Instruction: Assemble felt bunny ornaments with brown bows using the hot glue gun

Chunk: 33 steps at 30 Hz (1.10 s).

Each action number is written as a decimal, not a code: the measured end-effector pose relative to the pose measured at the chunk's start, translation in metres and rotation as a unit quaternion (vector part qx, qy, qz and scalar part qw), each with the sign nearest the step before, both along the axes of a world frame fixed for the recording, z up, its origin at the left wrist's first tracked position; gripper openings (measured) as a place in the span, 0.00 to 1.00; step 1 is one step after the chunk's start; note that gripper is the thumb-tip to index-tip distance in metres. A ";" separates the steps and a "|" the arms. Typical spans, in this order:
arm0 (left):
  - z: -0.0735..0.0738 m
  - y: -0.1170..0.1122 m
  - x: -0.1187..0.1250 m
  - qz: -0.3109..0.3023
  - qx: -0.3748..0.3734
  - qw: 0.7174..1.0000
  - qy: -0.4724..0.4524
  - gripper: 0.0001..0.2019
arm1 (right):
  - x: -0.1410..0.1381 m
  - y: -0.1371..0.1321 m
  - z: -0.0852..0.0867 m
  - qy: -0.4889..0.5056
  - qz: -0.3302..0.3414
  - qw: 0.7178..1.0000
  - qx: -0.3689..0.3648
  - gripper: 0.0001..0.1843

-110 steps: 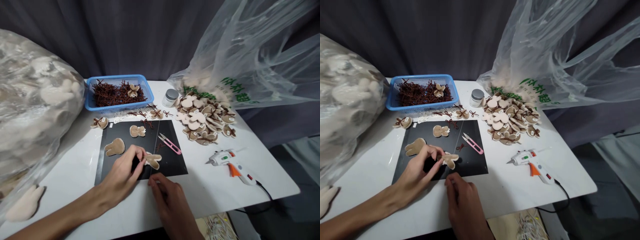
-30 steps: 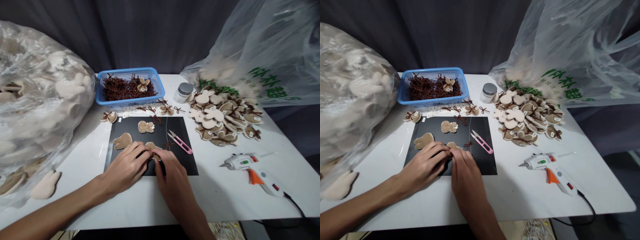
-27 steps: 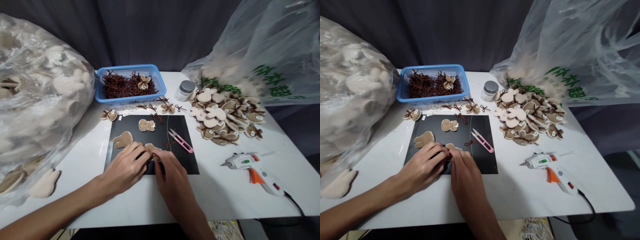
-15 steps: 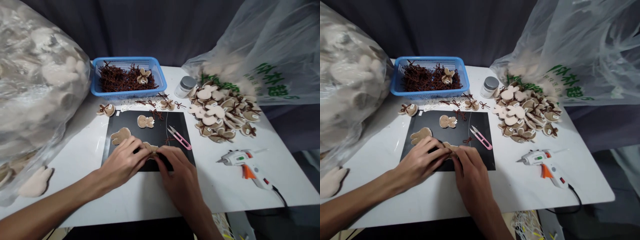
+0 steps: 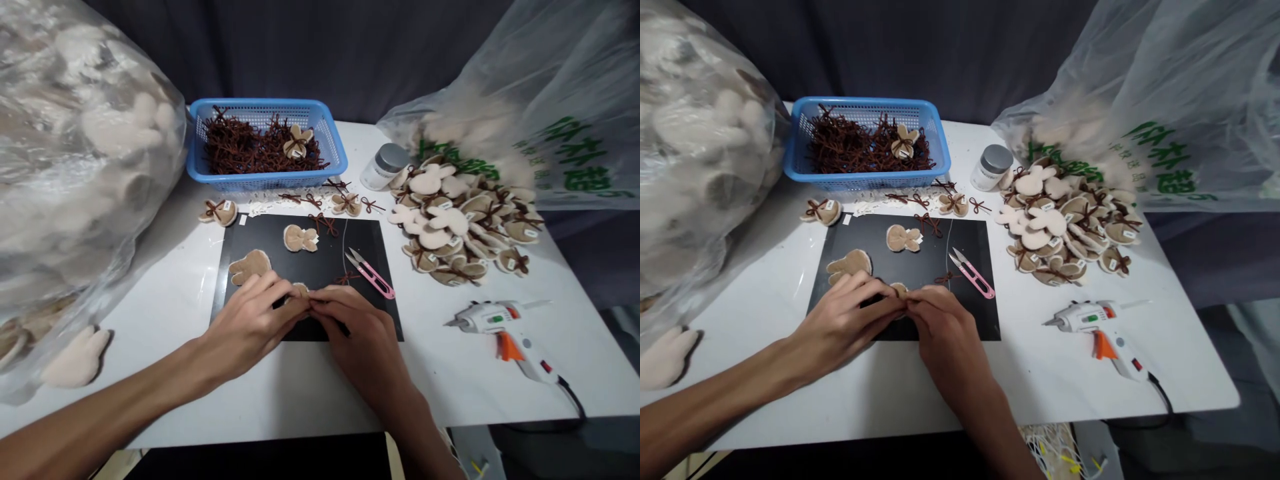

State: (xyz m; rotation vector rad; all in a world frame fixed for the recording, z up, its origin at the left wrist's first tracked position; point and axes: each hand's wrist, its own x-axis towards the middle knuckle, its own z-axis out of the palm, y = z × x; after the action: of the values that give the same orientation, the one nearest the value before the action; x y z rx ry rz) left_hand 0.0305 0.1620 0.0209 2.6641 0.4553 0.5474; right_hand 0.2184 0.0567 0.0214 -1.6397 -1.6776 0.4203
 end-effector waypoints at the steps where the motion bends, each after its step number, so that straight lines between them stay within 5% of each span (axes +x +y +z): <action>1: -0.001 -0.001 0.001 0.005 0.005 1.000 -0.005 0.10 | 0.000 0.000 -0.001 0.003 0.000 1.000 0.005 0.13; 15: -0.001 -0.002 0.004 0.001 0.005 1.000 -0.018 0.08 | 0.004 0.001 -0.007 -0.007 0.015 0.996 0.085 0.13; 21: 0.002 -0.001 0.004 0.009 0.006 1.000 0.015 0.10 | 0.004 -0.006 -0.011 -0.019 -0.032 0.998 0.056 0.16; 27: 0.003 0.001 0.003 0.010 -0.016 1.000 0.020 0.09 | 0.008 -0.007 -0.009 -0.069 -0.008 0.996 0.061 0.06; 33: 0.006 0.002 0.005 0.011 -0.013 0.999 0.032 0.10 | 0.008 -0.002 -0.008 -0.076 0.023 0.995 0.060 0.09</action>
State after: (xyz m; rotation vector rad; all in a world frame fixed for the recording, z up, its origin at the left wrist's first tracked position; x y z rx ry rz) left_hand 0.0355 0.1638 0.0265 2.6608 0.5081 0.4608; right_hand 0.2260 0.0551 0.0135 -1.5809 -1.8197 0.2166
